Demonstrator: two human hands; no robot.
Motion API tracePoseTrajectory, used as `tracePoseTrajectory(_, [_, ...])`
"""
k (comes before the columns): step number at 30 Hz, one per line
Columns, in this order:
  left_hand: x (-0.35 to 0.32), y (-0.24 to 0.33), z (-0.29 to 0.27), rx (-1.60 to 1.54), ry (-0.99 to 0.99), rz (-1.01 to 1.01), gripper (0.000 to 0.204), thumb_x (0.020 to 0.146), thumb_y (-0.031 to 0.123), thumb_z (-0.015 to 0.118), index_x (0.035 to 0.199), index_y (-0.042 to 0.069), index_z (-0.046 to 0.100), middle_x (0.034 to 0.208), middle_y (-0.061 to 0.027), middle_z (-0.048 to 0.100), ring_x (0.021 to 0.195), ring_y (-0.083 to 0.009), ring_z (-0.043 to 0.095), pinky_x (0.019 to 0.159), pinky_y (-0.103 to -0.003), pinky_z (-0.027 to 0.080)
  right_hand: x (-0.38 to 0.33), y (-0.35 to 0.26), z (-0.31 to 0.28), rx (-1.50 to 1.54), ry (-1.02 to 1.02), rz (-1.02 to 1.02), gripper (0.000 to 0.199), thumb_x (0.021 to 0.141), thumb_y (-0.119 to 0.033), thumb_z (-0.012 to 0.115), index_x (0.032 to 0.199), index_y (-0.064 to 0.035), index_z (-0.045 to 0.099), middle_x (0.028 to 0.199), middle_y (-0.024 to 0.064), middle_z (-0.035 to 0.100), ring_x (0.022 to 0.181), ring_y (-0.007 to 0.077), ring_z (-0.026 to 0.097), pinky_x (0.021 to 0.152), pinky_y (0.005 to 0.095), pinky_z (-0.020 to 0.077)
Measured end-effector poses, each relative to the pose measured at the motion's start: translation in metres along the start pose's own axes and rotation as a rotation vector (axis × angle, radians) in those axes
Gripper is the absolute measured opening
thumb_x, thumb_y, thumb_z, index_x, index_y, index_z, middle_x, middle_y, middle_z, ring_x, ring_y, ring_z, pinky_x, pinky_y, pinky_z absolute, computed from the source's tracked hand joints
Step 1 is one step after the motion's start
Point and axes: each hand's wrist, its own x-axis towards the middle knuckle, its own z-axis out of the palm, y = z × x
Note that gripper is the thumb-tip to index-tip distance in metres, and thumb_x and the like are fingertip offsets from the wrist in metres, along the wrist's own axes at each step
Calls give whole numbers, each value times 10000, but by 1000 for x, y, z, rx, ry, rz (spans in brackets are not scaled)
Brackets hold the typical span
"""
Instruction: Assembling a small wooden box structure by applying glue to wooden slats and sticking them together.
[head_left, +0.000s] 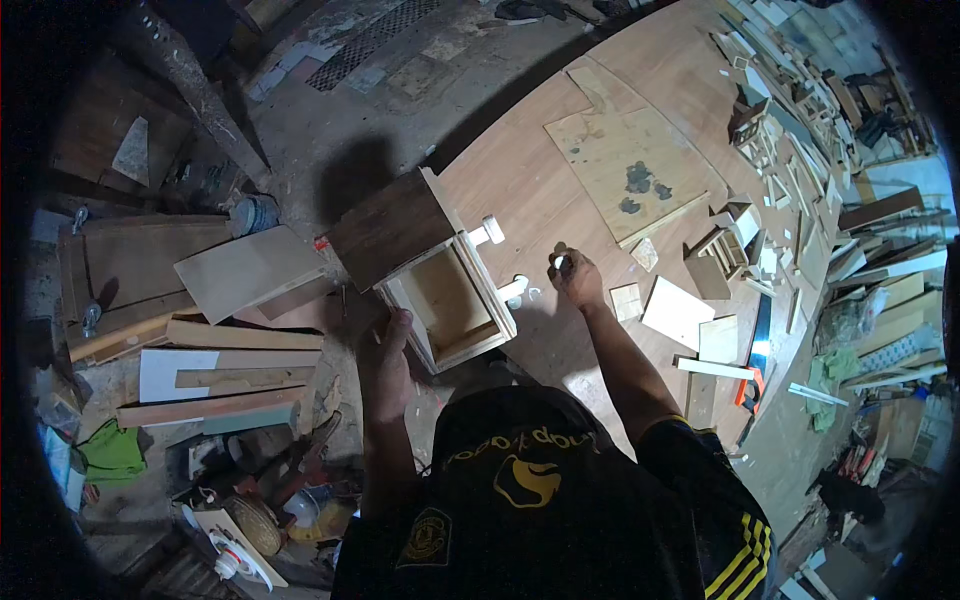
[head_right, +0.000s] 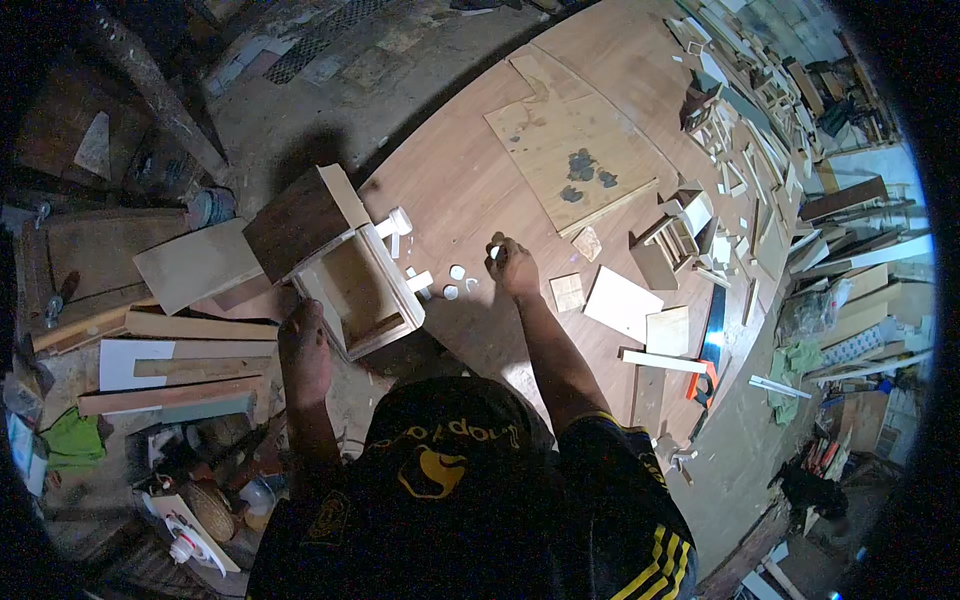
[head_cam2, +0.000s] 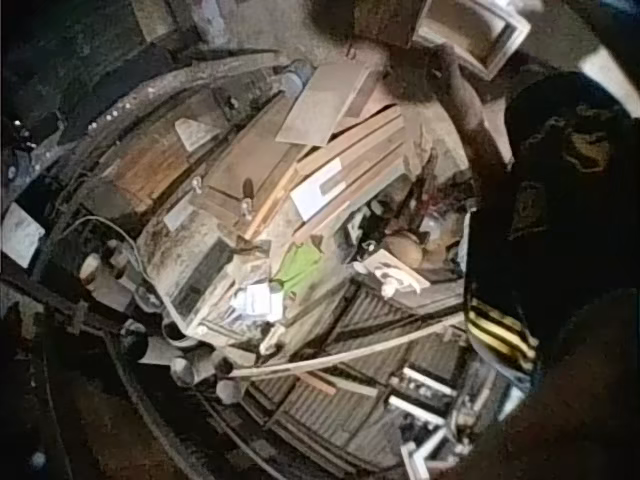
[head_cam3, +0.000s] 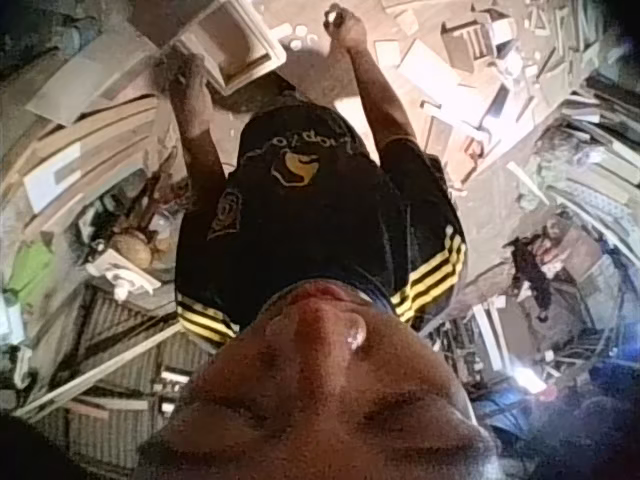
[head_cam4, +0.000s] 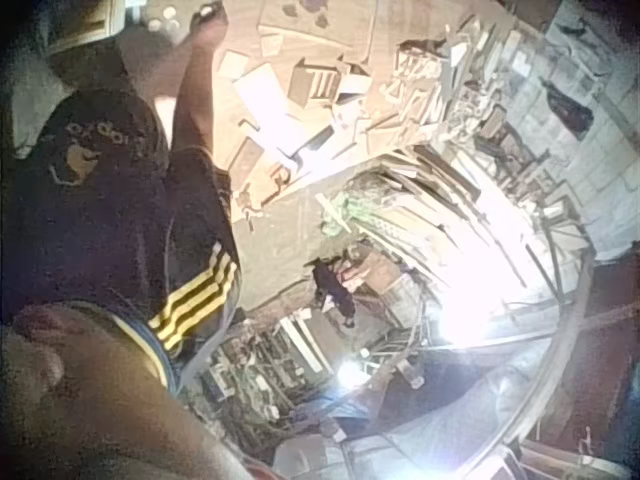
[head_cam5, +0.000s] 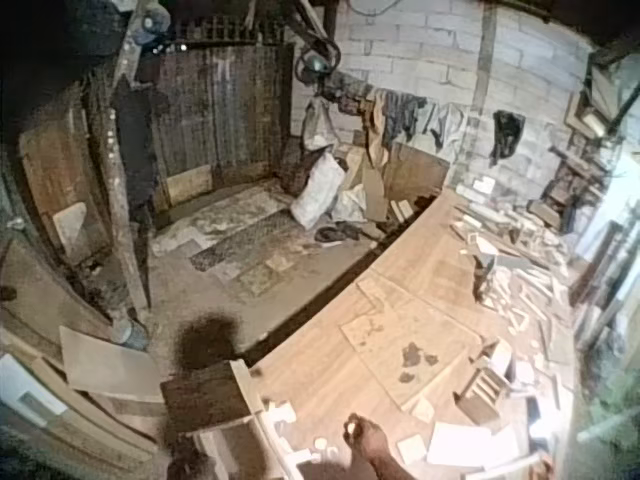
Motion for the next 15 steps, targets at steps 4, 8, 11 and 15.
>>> tracePoseTrajectory(4, [8, 5, 9, 63, -56, -10, 239, 900, 206, 640, 1020, 8, 583, 914, -5, 493, 848, -107, 432, 789, -279, 364, -11, -16, -25, 231, 150, -19, 312, 775, -128, 694, 1055, -19, 611, 868, 160, 667, 788, 315, 658, 737, 394, 530])
tracePoseTrajectory(8, [17, -12, 5, 42, -17, -16, 346, 890, 251, 654, 1091, -25, 599, 1035, -70, 598, 990, -151, 520, 925, -303, 380, -31, -48, -78, 439, 82, 157, 363, 777, -72, 709, 1126, -16, 627, 927, 111, 648, 780, 175, 616, 700, 296, 511])
tracePoseTrajectory(11, [22, -17, 13, -70, -81, -5, 319, 897, 231, 640, 1107, -7, 604, 1039, -32, 596, 974, -117, 518, 910, -275, 384, -50, -80, -124, 570, 172, 83, 373, 771, -40, 710, 1134, -25, 632, 1000, 78, 615, 834, 148, 601, 729, 267, 497])
tracePoseTrajectory(15, [22, -11, 29, -62, -176, -79, 627, 877, 281, 666, 1345, -48, 410, 1357, -146, 480, 1267, -270, 450, 1096, -421, 321, -70, -122, -178, 616, 280, -76, 384, 777, -6, 698, 1154, -33, 630, 1062, 70, 624, 912, 131, 608, 806, 253, 494])
